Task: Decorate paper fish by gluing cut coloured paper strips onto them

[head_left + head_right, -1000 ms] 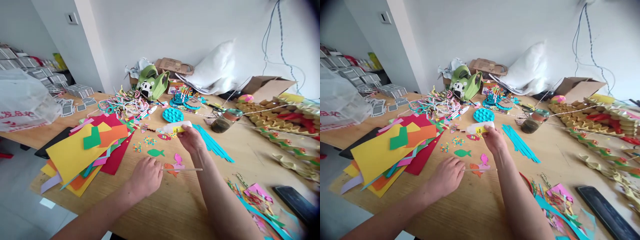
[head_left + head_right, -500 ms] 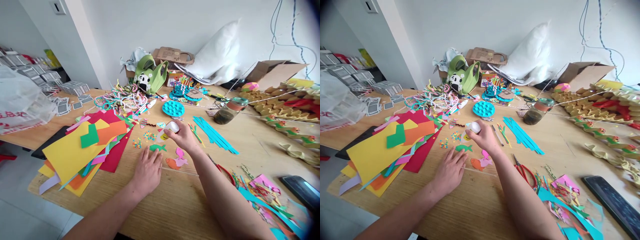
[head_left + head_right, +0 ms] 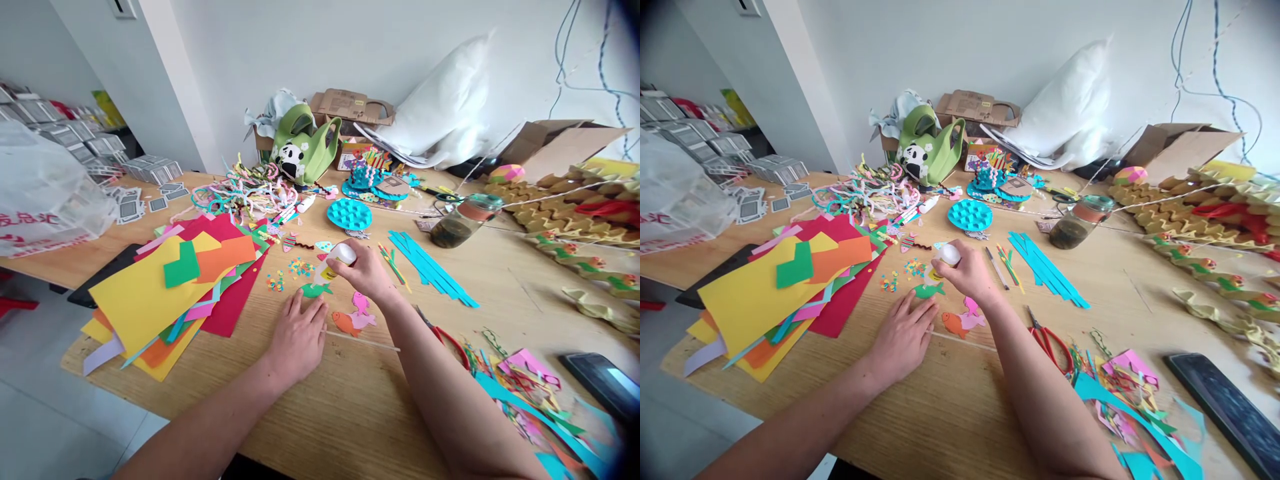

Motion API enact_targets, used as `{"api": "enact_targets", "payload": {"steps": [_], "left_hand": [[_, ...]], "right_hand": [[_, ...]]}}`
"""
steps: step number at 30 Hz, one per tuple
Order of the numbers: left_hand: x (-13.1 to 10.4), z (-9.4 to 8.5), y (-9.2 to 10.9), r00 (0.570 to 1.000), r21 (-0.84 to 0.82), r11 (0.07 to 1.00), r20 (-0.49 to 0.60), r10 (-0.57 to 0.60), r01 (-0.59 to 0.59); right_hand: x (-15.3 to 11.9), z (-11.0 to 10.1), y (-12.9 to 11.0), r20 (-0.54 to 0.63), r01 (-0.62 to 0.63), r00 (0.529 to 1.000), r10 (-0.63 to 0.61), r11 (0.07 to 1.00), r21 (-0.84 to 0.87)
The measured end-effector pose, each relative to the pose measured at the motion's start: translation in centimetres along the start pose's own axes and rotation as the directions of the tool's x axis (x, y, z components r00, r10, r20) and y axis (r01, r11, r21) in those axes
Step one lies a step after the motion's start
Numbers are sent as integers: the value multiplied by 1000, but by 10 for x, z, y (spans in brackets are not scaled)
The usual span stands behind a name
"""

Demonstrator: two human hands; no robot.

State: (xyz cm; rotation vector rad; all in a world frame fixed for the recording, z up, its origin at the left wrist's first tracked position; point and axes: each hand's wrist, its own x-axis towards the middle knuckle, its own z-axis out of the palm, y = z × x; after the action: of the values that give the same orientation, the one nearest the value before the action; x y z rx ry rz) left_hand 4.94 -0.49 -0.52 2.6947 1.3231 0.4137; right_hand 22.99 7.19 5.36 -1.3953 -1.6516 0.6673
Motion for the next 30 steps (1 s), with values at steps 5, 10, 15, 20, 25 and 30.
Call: {"api": "enact_targets", "payload": {"steps": [5,10,15,20,25,30], "left_hand": [[0,-1,0,1000,-4,1000,3,7,-7],[0,-2,1,1000,13,1000,13,2,-2],[0,-1,1,1000,29,1000,14,5,-5],[1,-1,1,1000,34,999,14,9,-9],[1,-2,1,1000,36,999,13,11,-11],[1,-1,1,1000,32,999,-4,11,-11]], "right_hand": [[2,0,8,30,-54,998,51,990,130],[3,-2,18,52,-127,992,118,965,231],[3,-3,24,80,-139,989,123,959,246],[2,-3,25,90,-126,990,106,960,250],[1,-3,25,85,-121,991,104,966,229],[1,-4,28,95,-123,990,102,960,253]]}}
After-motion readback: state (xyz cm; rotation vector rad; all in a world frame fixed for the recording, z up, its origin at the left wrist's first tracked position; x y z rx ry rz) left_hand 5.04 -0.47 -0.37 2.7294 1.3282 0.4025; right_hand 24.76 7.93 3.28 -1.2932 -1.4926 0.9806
